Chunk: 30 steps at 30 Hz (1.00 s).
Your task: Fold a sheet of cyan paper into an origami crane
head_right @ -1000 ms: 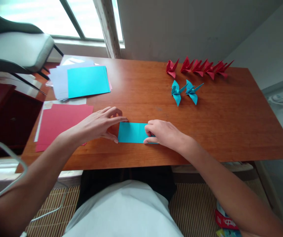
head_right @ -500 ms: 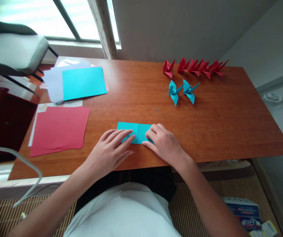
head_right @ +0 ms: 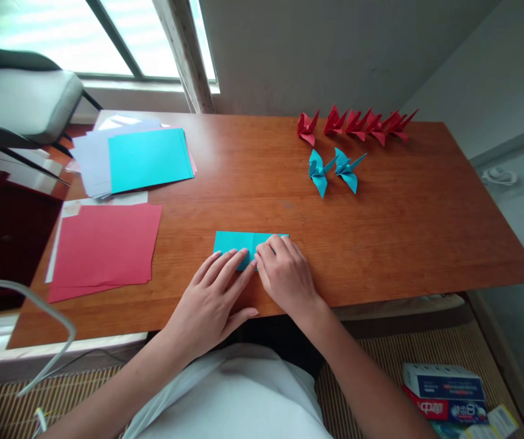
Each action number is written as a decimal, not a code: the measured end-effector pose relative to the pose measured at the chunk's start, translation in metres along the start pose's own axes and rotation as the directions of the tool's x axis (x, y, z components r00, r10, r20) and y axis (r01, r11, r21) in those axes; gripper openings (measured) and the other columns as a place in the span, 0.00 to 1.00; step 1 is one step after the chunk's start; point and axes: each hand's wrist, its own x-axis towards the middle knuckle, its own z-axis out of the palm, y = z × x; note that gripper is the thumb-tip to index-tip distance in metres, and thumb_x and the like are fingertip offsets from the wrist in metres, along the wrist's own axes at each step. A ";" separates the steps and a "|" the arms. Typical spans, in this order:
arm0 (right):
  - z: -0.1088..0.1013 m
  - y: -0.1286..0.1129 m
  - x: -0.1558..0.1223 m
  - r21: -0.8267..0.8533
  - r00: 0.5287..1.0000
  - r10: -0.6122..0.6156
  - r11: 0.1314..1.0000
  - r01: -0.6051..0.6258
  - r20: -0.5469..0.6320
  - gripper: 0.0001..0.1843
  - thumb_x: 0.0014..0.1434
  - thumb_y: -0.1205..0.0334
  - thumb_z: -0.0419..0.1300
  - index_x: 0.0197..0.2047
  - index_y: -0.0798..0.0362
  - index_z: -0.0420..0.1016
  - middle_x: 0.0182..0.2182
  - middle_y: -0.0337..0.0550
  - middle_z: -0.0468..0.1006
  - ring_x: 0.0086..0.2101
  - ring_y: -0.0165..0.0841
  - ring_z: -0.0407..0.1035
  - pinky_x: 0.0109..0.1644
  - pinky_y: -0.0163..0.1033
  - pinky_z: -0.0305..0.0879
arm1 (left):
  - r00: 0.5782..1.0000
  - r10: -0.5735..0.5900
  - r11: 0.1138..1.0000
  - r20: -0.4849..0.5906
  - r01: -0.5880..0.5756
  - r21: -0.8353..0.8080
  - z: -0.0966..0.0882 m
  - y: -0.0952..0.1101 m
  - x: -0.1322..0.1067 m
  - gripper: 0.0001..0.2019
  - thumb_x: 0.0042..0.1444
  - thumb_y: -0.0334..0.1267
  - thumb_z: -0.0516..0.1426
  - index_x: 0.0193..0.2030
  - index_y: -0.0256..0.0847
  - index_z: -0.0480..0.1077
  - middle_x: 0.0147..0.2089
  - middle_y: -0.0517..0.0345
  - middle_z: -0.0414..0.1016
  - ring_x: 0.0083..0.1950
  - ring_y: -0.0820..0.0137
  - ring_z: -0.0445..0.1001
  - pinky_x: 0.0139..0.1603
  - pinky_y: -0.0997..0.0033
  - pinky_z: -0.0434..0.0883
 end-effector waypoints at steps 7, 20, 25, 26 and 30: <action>0.004 0.001 0.001 -0.009 1.000 0.007 1.000 -0.007 -0.014 0.09 0.70 0.63 0.51 0.39 0.50 0.71 0.39 0.48 0.75 0.42 0.42 0.66 0.48 0.45 0.62 | 1.000 0.002 1.000 0.000 -0.002 -0.020 0.000 -0.001 0.000 0.36 0.66 0.60 0.49 0.73 0.37 0.59 0.75 0.43 0.57 0.74 0.51 0.57 0.75 0.48 0.52; 0.005 0.001 0.001 0.015 1.000 0.016 1.000 -0.016 -0.023 0.08 0.70 0.64 0.52 0.39 0.50 0.71 0.38 0.47 0.76 0.42 0.42 0.66 0.47 0.45 0.62 | 0.999 -0.026 1.000 0.018 0.026 0.010 -0.004 0.002 -0.002 0.35 0.67 0.59 0.49 0.72 0.39 0.60 0.75 0.47 0.58 0.74 0.53 0.59 0.73 0.50 0.57; 0.006 0.003 0.002 0.016 1.000 0.014 1.000 -0.014 -0.026 0.09 0.70 0.64 0.51 0.39 0.49 0.71 0.38 0.47 0.76 0.42 0.42 0.66 0.47 0.45 0.62 | 0.999 -0.032 0.999 0.001 0.032 0.031 -0.005 0.003 -0.007 0.35 0.67 0.59 0.50 0.73 0.39 0.60 0.76 0.47 0.56 0.75 0.51 0.58 0.73 0.50 0.58; 0.006 0.003 0.002 0.017 1.000 0.015 1.000 -0.015 -0.026 0.09 0.70 0.64 0.51 0.39 0.50 0.71 0.37 0.47 0.75 0.42 0.42 0.66 0.47 0.45 0.62 | 0.999 -0.034 0.999 -0.001 0.034 0.034 -0.005 0.003 -0.009 0.35 0.66 0.59 0.50 0.72 0.39 0.61 0.76 0.46 0.56 0.75 0.51 0.57 0.73 0.49 0.57; 0.006 0.003 0.001 0.023 0.999 0.021 1.000 -0.020 -0.025 0.09 0.70 0.64 0.51 0.39 0.49 0.71 0.38 0.47 0.76 0.42 0.42 0.66 0.47 0.45 0.62 | 0.999 -0.044 0.998 -0.007 0.045 0.048 -0.005 0.003 -0.016 0.34 0.66 0.59 0.51 0.72 0.39 0.62 0.76 0.45 0.55 0.75 0.51 0.56 0.73 0.50 0.58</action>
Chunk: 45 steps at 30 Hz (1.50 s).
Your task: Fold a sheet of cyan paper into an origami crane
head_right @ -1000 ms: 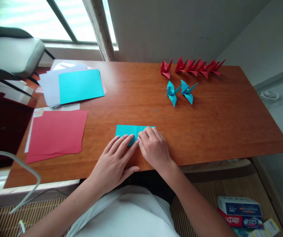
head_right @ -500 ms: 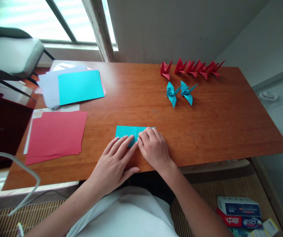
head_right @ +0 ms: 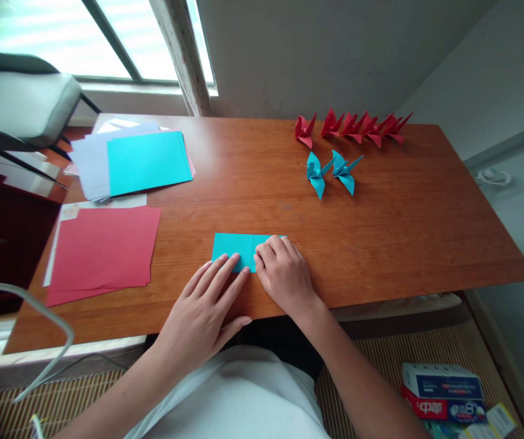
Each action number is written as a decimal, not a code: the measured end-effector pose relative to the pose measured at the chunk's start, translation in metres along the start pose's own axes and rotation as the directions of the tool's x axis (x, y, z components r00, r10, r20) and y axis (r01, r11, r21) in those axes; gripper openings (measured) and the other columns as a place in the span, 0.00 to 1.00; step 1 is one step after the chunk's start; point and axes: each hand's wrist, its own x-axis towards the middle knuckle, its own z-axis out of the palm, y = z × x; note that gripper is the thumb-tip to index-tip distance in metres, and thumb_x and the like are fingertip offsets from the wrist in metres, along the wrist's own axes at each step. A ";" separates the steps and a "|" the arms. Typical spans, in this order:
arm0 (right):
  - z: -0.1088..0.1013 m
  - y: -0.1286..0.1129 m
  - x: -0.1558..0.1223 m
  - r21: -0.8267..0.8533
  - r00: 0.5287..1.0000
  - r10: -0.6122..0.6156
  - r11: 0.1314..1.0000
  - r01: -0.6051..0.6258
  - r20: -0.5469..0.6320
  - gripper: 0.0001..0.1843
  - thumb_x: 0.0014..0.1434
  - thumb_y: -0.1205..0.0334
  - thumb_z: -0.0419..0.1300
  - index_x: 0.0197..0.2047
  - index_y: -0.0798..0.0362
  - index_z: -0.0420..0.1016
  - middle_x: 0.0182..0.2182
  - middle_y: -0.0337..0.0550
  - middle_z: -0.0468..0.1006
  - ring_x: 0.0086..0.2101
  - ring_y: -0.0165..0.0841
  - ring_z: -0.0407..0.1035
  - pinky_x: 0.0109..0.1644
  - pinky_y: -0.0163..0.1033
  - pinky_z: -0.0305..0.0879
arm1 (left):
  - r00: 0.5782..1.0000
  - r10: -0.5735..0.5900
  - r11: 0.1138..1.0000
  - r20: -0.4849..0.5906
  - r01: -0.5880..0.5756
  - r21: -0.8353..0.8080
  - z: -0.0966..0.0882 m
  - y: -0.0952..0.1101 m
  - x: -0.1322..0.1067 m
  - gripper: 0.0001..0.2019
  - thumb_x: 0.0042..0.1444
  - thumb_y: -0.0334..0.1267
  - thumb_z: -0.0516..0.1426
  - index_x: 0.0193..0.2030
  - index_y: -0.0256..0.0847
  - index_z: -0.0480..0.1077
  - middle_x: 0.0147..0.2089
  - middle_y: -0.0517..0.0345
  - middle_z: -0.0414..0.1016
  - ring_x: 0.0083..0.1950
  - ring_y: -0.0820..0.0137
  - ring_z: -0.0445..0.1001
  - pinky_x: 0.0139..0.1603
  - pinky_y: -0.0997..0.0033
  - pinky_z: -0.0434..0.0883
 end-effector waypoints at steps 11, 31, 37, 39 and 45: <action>0.000 0.000 0.000 0.003 1.000 -0.005 1.000 0.005 0.002 0.08 0.70 0.64 0.52 0.40 0.49 0.71 0.38 0.47 0.75 0.42 0.42 0.67 0.48 0.45 0.63 | 1.000 -0.025 0.998 -0.019 0.026 0.057 -0.003 0.003 -0.011 0.34 0.67 0.58 0.49 0.70 0.37 0.64 0.75 0.44 0.56 0.73 0.49 0.60 0.67 0.50 0.64; 0.002 0.000 0.000 0.005 0.999 -0.013 1.000 0.013 -0.052 0.07 0.69 0.64 0.54 0.38 0.51 0.71 0.37 0.46 0.75 0.41 0.41 0.68 0.48 0.44 0.65 | 0.998 0.025 0.999 -0.051 -0.023 0.029 0.008 0.018 0.003 0.33 0.69 0.55 0.48 0.71 0.31 0.62 0.75 0.42 0.58 0.75 0.50 0.58 0.73 0.51 0.55; 0.002 0.001 -0.001 0.008 0.999 -0.020 1.000 0.021 -0.048 0.07 0.69 0.64 0.54 0.39 0.51 0.71 0.37 0.46 0.75 0.41 0.41 0.68 0.48 0.44 0.65 | 0.996 -0.020 0.998 -0.088 0.025 0.061 0.000 0.007 -0.008 0.30 0.69 0.51 0.50 0.68 0.29 0.65 0.73 0.41 0.62 0.72 0.51 0.62 0.72 0.52 0.55; 0.002 0.001 -0.001 0.014 0.999 -0.016 1.000 0.016 -0.045 0.06 0.69 0.65 0.54 0.39 0.51 0.71 0.37 0.46 0.75 0.41 0.41 0.68 0.48 0.44 0.65 | 0.994 -0.043 0.995 -0.105 0.052 0.085 -0.002 0.000 -0.013 0.30 0.69 0.50 0.50 0.68 0.26 0.64 0.72 0.40 0.63 0.71 0.50 0.63 0.72 0.52 0.55; -0.001 -0.001 -0.001 0.045 0.999 -0.002 0.999 0.004 -0.033 0.07 0.69 0.66 0.53 0.39 0.51 0.70 0.38 0.46 0.75 0.41 0.40 0.67 0.48 0.44 0.65 | 0.991 -0.085 0.985 -0.105 0.100 0.142 -0.008 -0.011 -0.026 0.32 0.69 0.48 0.51 0.69 0.23 0.60 0.73 0.36 0.60 0.71 0.47 0.62 0.72 0.46 0.53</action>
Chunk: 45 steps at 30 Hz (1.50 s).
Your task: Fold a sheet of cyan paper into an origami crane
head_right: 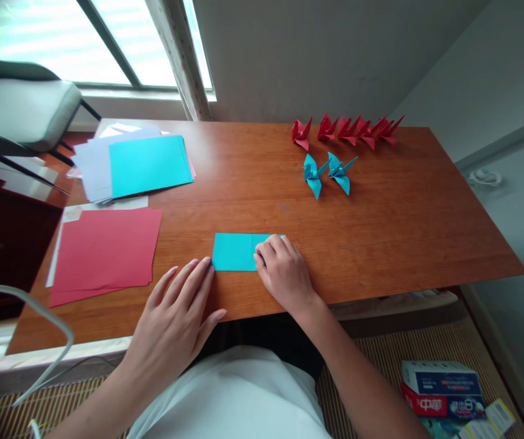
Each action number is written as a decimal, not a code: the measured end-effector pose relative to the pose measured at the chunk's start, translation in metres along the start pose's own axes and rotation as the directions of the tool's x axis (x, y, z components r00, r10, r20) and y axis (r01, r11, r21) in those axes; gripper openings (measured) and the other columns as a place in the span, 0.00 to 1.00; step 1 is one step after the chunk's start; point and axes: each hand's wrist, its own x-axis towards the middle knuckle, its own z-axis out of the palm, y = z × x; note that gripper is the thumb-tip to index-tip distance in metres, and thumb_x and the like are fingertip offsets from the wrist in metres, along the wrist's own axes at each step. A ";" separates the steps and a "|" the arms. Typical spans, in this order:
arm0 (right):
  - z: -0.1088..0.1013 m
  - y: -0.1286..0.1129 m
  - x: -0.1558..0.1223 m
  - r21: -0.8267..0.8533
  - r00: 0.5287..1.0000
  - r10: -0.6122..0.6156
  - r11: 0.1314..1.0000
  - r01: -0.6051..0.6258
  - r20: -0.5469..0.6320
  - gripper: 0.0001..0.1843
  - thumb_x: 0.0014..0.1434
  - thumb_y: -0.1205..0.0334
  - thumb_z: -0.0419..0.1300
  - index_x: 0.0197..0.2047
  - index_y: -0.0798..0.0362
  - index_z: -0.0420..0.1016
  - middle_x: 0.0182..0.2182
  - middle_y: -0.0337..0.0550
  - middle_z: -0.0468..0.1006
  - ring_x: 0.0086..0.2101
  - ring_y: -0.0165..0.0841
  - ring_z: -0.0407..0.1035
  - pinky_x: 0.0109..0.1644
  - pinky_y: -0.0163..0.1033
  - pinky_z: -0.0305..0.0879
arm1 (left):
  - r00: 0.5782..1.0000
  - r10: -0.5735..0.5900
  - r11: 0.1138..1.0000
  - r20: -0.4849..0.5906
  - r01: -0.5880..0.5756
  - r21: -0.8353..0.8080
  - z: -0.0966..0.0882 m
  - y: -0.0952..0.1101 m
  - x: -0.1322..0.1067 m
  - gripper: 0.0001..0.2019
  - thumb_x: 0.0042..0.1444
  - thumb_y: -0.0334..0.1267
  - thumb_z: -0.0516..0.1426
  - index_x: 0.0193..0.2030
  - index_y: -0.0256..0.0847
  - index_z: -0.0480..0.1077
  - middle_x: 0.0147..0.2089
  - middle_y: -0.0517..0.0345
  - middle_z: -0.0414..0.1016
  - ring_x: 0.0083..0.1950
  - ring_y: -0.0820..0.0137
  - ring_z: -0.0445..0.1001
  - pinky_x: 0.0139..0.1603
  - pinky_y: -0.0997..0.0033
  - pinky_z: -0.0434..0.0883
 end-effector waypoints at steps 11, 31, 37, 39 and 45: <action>-0.003 -0.017 -0.011 -0.080 0.997 0.081 0.994 -0.081 0.000 0.09 0.66 0.55 0.59 0.45 0.52 0.72 0.43 0.49 0.75 0.43 0.44 0.65 0.47 0.47 0.61 | 0.998 0.065 0.993 -0.008 -0.065 -0.102 0.013 0.024 0.023 0.32 0.67 0.54 0.51 0.67 0.31 0.66 0.71 0.39 0.64 0.71 0.46 0.63 0.70 0.47 0.59; -0.014 0.002 -0.035 0.061 0.974 0.160 0.987 -0.152 -0.158 0.18 0.67 0.66 0.54 0.59 0.50 0.71 0.44 0.51 0.74 0.45 0.44 0.68 0.51 0.51 0.67 | 1.000 0.014 0.991 0.017 -0.012 -0.133 0.009 0.037 0.028 0.37 0.61 0.62 0.54 0.69 0.38 0.65 0.69 0.31 0.64 0.69 0.37 0.63 0.65 0.41 0.62; -0.002 -0.011 -0.018 -0.032 0.994 0.110 0.993 -0.110 -0.013 0.19 0.68 0.57 0.57 0.60 0.52 0.73 0.44 0.52 0.74 0.42 0.44 0.66 0.48 0.50 0.67 | 0.999 0.047 0.990 0.022 -0.044 -0.138 0.008 0.023 0.022 0.35 0.64 0.59 0.53 0.69 0.33 0.65 0.72 0.38 0.63 0.71 0.43 0.61 0.68 0.46 0.59; -0.002 -0.008 -0.018 -0.052 0.995 0.105 0.993 -0.105 -0.003 0.20 0.68 0.56 0.57 0.60 0.52 0.73 0.44 0.52 0.74 0.42 0.44 0.66 0.48 0.50 0.66 | 0.999 0.045 0.992 0.029 -0.041 -0.116 0.007 0.015 0.016 0.35 0.65 0.57 0.52 0.70 0.33 0.63 0.73 0.40 0.62 0.72 0.44 0.61 0.69 0.47 0.58; -0.006 -0.004 -0.019 -0.024 0.992 0.127 0.992 -0.127 -0.004 0.19 0.67 0.57 0.58 0.59 0.52 0.73 0.44 0.51 0.75 0.44 0.45 0.68 0.49 0.51 0.67 | 0.999 0.049 0.999 0.014 -0.049 0.005 -0.001 -0.011 -0.005 0.37 0.66 0.54 0.53 0.73 0.29 0.56 0.73 0.37 0.60 0.71 0.42 0.61 0.67 0.44 0.57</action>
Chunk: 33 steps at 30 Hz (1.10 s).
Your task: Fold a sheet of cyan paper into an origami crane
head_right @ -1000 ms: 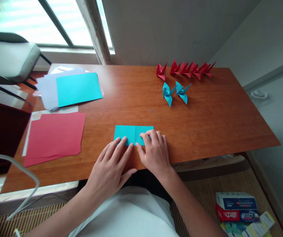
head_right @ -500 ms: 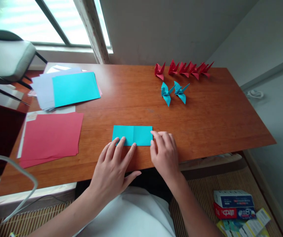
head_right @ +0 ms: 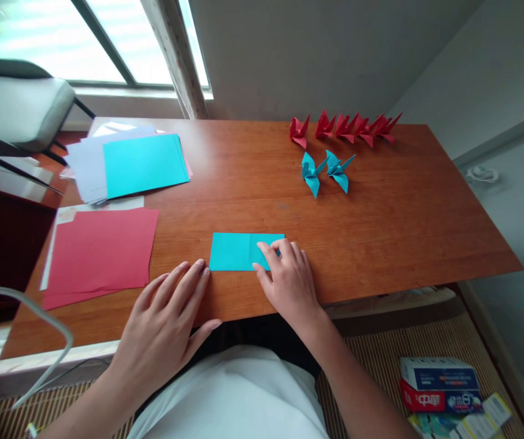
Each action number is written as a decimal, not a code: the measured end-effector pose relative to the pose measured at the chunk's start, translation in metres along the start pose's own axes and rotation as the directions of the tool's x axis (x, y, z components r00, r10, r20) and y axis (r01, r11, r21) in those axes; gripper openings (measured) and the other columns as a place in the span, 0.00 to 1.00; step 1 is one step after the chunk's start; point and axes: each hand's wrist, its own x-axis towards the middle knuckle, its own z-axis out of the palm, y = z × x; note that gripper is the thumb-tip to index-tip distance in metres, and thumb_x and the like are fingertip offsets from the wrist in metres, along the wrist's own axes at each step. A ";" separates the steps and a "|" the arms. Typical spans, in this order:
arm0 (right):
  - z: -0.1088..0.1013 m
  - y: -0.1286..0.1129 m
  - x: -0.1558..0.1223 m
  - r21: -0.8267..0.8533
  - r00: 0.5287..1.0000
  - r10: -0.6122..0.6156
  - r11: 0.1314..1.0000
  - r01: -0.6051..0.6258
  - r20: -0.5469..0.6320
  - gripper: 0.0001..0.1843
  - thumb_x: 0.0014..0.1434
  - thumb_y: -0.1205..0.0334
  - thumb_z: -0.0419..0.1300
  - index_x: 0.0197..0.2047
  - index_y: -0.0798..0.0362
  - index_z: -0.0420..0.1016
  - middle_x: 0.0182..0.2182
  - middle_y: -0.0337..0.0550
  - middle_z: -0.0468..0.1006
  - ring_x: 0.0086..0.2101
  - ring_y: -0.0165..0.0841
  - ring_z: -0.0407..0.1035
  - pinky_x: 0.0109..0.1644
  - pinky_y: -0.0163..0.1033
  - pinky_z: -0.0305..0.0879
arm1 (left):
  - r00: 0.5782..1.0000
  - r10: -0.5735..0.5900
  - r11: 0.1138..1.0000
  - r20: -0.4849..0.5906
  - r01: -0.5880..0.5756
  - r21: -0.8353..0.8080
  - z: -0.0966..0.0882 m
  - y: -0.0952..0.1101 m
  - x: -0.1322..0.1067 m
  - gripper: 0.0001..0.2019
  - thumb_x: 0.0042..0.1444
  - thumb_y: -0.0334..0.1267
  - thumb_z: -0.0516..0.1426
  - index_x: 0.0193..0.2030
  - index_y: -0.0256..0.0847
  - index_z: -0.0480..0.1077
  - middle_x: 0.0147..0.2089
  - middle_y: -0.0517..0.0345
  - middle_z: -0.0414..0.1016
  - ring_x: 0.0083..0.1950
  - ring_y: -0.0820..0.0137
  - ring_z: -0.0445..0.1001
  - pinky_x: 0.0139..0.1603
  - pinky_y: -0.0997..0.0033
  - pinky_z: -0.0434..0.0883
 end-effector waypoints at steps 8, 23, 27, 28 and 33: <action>-0.013 0.008 0.029 0.080 0.999 -0.040 0.996 0.039 0.005 0.25 0.62 0.56 0.65 0.61 0.49 0.69 0.53 0.52 0.73 0.52 0.48 0.67 0.55 0.53 0.67 | 0.993 -0.076 0.982 -0.093 0.058 -0.181 -0.005 0.007 0.007 0.10 0.66 0.39 0.55 0.49 0.37 0.71 0.47 0.45 0.77 0.48 0.57 0.74 0.48 0.58 0.70; -0.019 0.002 0.045 0.294 0.989 0.041 0.952 -0.083 0.145 0.03 0.62 0.62 0.64 0.36 0.50 0.74 0.37 0.43 0.79 0.40 0.39 0.73 0.46 0.44 0.69 | 0.999 -0.050 0.928 -0.014 0.041 -0.371 0.007 0.014 0.035 0.11 0.66 0.33 0.52 0.53 0.41 0.71 0.53 0.49 0.74 0.53 0.58 0.71 0.50 0.57 0.70; -0.023 0.004 0.034 0.547 0.975 0.171 0.808 -0.222 0.143 0.08 0.65 0.57 0.60 0.37 0.49 0.77 0.34 0.39 0.82 0.36 0.36 0.75 0.41 0.40 0.69 | 0.996 -0.084 0.879 -0.022 0.064 -0.472 0.007 0.014 0.040 0.13 0.67 0.33 0.52 0.56 0.42 0.70 0.57 0.48 0.74 0.56 0.59 0.72 0.54 0.56 0.72; -0.024 0.003 0.031 0.592 0.970 0.198 0.768 -0.245 0.144 0.09 0.66 0.55 0.60 0.37 0.49 0.77 0.34 0.39 0.82 0.35 0.36 0.75 0.40 0.39 0.70 | 0.995 -0.100 0.859 -0.030 0.071 -0.508 0.008 0.015 0.042 0.15 0.67 0.34 0.52 0.59 0.42 0.68 0.58 0.47 0.74 0.57 0.59 0.72 0.56 0.57 0.72; -0.031 -0.013 0.018 0.785 0.982 0.145 0.591 -0.186 0.124 0.12 0.67 0.51 0.59 0.46 0.48 0.78 0.47 0.44 0.82 0.47 0.39 0.77 0.50 0.43 0.73 | 0.980 -0.197 0.730 -0.032 0.125 -0.671 0.004 0.017 0.049 0.24 0.67 0.41 0.55 0.68 0.39 0.60 0.62 0.45 0.73 0.59 0.60 0.75 0.59 0.58 0.74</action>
